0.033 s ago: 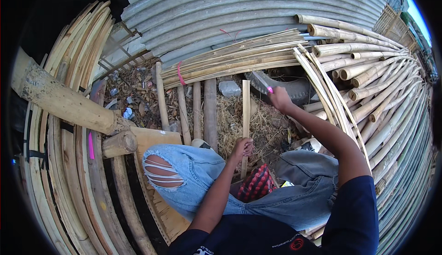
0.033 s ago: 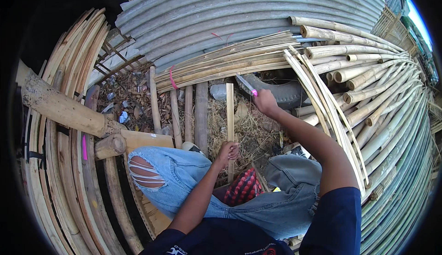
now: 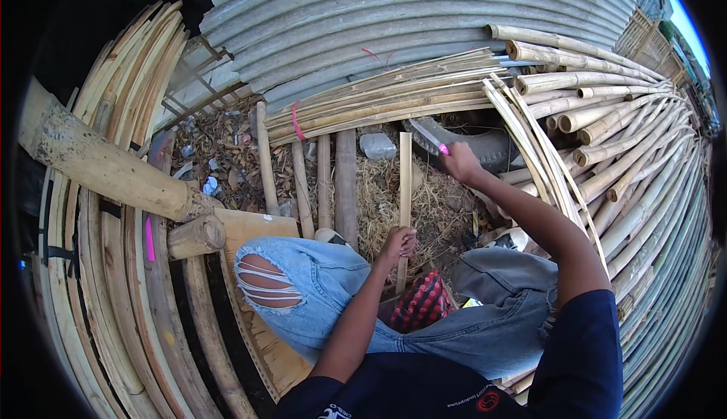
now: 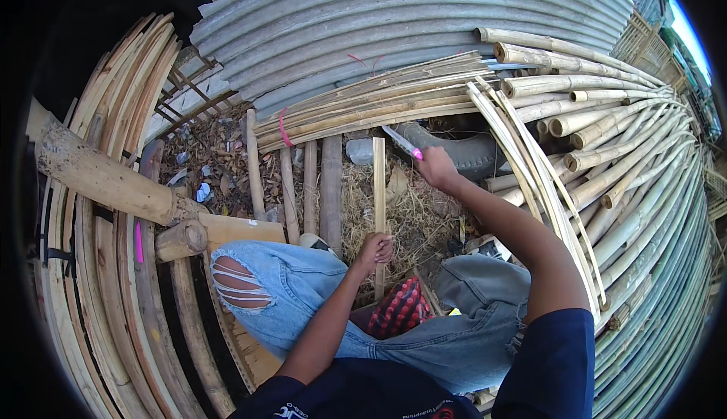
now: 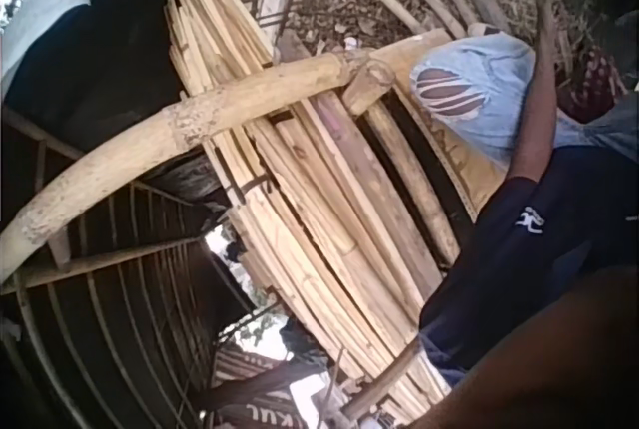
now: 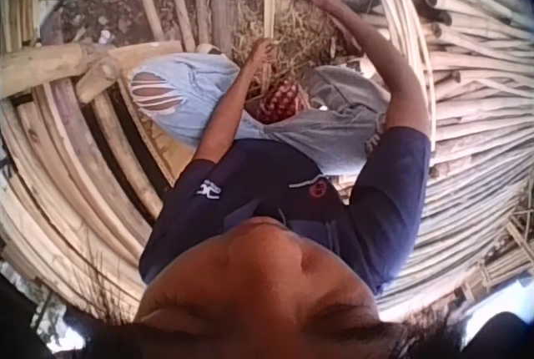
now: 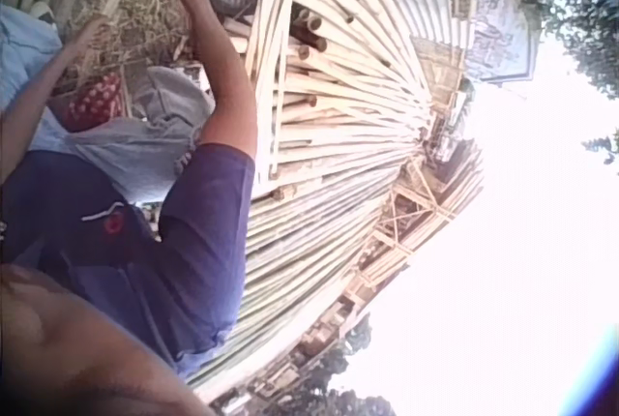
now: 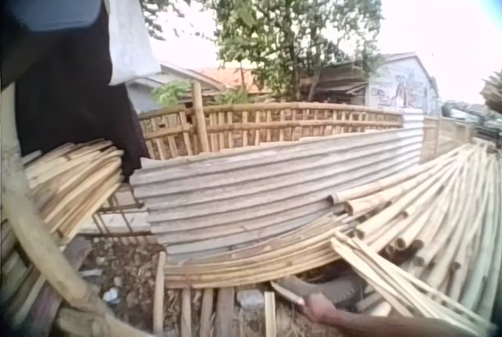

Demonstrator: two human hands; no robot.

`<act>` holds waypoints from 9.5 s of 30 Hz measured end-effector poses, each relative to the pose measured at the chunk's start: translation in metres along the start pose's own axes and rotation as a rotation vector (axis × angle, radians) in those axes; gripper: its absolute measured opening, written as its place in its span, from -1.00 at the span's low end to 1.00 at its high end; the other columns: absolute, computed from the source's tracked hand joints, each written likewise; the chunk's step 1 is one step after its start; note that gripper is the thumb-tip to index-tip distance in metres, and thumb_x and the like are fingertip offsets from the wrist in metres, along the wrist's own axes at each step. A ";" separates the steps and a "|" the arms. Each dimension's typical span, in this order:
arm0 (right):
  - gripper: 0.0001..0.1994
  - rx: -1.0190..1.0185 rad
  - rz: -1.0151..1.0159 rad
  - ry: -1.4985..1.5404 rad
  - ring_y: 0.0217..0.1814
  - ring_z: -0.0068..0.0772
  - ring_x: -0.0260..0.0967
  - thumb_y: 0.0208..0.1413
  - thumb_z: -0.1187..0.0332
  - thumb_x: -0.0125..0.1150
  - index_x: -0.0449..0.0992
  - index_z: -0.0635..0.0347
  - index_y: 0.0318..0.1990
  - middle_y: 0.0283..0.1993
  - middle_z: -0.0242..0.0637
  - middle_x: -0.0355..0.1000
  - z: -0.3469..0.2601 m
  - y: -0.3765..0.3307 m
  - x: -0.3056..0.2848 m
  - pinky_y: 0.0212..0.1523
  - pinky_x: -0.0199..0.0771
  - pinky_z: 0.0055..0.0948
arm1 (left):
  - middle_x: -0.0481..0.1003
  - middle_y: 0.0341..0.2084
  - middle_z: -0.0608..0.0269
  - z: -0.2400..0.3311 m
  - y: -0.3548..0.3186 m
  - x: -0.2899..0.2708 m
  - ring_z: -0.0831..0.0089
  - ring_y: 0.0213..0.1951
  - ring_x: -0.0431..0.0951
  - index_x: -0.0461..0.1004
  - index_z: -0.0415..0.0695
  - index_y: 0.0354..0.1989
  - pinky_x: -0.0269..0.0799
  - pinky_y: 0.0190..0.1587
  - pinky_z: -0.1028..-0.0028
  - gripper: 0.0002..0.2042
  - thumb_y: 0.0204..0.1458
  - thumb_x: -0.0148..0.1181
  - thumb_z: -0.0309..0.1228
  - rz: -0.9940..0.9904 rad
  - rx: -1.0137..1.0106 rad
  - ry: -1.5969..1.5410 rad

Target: Using a small knife to whittle and shape a thin strip of bamboo into a tapered point

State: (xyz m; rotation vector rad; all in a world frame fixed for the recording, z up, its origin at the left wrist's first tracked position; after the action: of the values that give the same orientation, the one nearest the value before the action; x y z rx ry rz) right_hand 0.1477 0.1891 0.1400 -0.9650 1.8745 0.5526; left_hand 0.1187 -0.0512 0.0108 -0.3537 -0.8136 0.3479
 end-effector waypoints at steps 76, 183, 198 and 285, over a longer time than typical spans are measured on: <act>-0.43 -0.450 -0.210 -0.173 -0.50 0.07 0.43 0.14 -0.16 -0.04 0.49 0.24 -0.52 -0.64 0.00 0.39 -0.060 -0.018 -0.036 -0.44 0.42 -0.08 | 0.25 -0.76 0.39 0.113 0.018 0.048 0.60 -0.81 0.26 0.32 -0.18 -0.35 0.42 -0.78 0.47 -0.87 0.11 0.08 -0.40 0.304 0.359 0.152; -0.29 -0.214 0.075 -0.439 -0.34 0.14 0.47 0.10 -0.32 -0.15 0.55 0.25 -0.51 -0.47 0.07 0.48 -0.130 0.055 -0.159 -0.28 0.46 -0.06 | 0.20 -0.81 0.42 0.230 0.046 0.074 0.60 -0.86 0.17 0.32 -0.16 -0.49 0.10 -0.81 0.53 -0.85 -0.01 0.10 -0.36 0.224 0.401 0.221; -0.37 -0.356 -0.115 -0.400 -0.44 0.13 0.43 0.14 -0.23 -0.14 0.53 0.21 -0.50 -0.59 0.07 0.41 -0.089 0.030 -0.125 -0.36 0.43 -0.01 | 0.05 -0.84 0.52 0.248 0.038 0.087 0.68 -0.84 0.01 0.25 -0.08 -0.53 -0.08 -0.78 0.57 -0.79 0.06 0.07 -0.29 0.041 0.242 0.176; -0.81 -0.398 0.140 -0.536 -0.42 -0.15 0.54 -0.03 0.22 0.23 0.62 0.11 -0.51 -0.51 -0.16 0.52 -0.065 0.060 -0.141 -0.43 0.50 -0.24 | 0.01 -0.83 0.53 0.212 0.078 0.111 0.68 -0.82 -0.01 0.17 -0.05 -0.54 -0.07 -0.74 0.57 -0.78 0.06 0.06 -0.34 -0.017 0.120 0.253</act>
State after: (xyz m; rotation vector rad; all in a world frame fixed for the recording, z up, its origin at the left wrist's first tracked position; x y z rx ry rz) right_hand 0.1023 0.2339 0.2931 -0.8277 1.3758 1.1762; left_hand 0.0175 0.1017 0.1825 -0.2722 -0.5448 0.3269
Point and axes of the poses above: each hand's wrist, its own y-axis towards the middle knuckle, its own x-axis out of the palm, z = x × y, the point moved 1 cm from there along y, towards the middle knuckle
